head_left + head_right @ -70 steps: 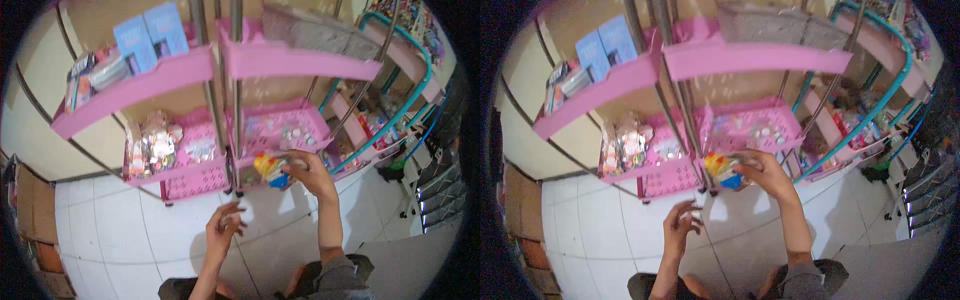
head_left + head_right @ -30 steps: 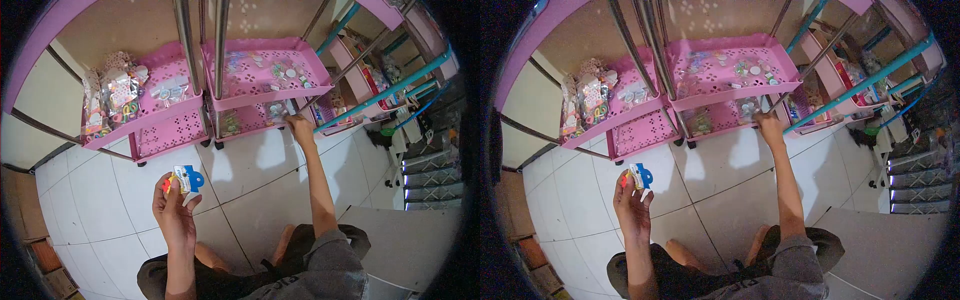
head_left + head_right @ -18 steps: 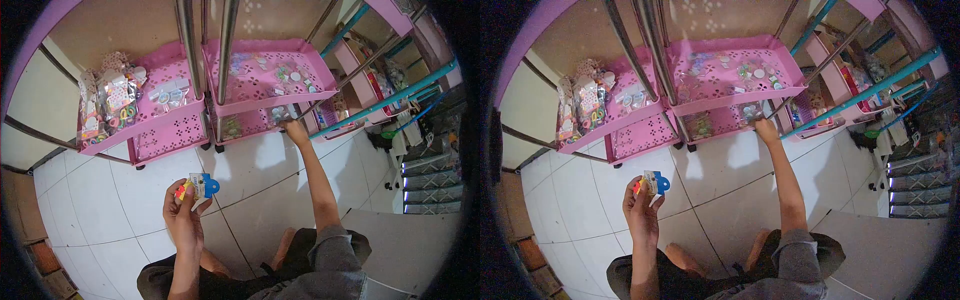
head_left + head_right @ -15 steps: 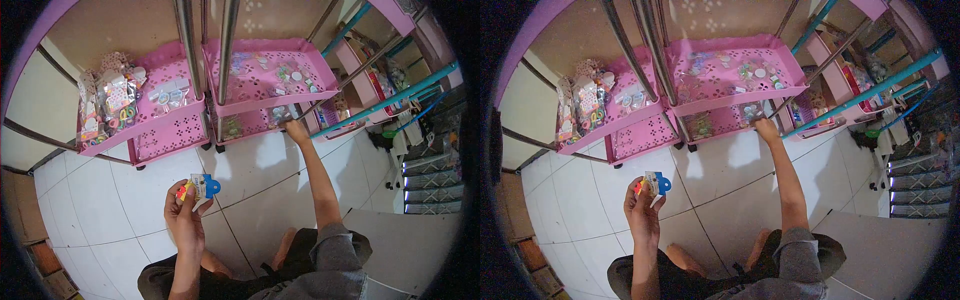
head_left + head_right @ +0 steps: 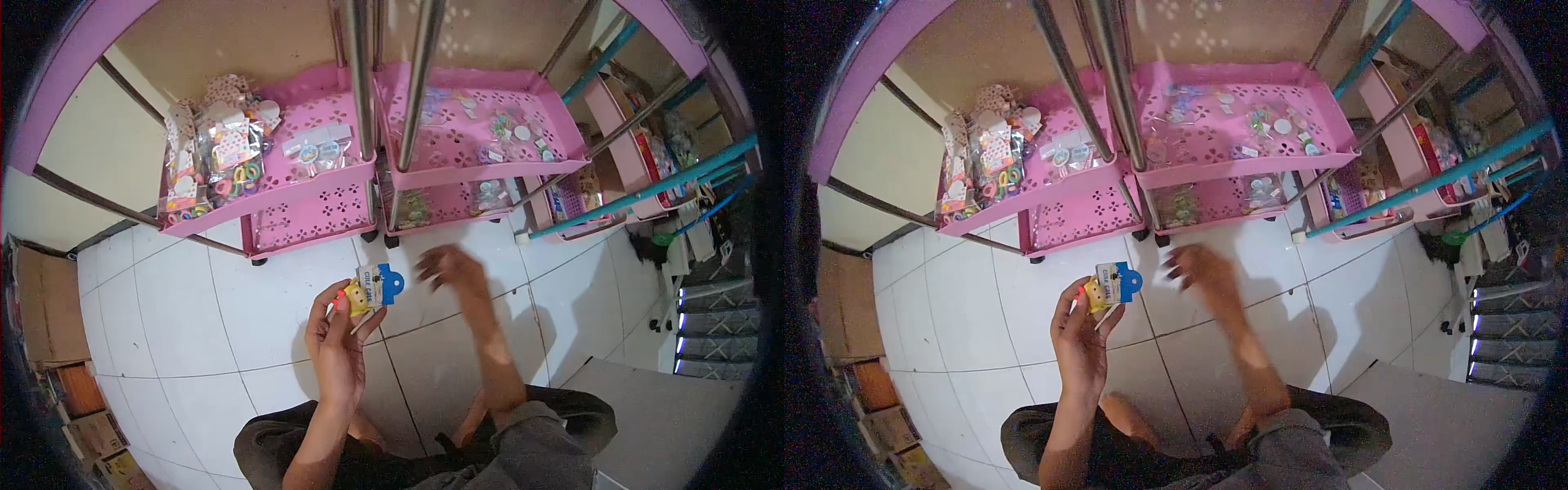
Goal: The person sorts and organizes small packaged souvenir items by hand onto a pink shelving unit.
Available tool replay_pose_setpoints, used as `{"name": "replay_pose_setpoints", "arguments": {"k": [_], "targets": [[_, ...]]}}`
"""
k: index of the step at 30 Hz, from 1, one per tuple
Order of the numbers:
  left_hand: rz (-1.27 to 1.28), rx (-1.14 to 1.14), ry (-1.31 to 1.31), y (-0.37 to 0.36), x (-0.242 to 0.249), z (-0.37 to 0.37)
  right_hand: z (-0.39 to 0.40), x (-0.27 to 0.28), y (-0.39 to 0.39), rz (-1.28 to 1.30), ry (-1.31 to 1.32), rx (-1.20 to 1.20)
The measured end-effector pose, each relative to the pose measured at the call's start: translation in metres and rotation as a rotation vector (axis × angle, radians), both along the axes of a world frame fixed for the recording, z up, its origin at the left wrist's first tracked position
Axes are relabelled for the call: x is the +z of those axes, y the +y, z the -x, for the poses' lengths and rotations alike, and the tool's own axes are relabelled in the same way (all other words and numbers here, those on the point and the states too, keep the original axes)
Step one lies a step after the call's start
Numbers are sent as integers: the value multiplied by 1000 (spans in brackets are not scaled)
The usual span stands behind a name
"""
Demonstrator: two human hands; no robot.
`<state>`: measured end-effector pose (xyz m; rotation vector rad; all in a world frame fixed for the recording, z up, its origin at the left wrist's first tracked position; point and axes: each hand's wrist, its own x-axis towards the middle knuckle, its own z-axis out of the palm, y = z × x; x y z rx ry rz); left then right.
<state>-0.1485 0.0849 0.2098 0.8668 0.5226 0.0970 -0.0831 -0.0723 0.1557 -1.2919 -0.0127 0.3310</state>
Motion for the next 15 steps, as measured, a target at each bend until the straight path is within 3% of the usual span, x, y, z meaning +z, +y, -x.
{"name": "replay_pose_setpoints", "arguments": {"k": [4,9,13,15], "targets": [[-27,-20,-23,-7,2,2,29,8,41,-139,44,18],[-255,-73,-46,-13,5,5,34,12,40,-85,1,-132],[-256,-87,-38,-14,1,6,36,18,30,-104,-38,-243],[-107,-38,-57,-14,1,7,31,28,24,-81,-88,-252]]}}
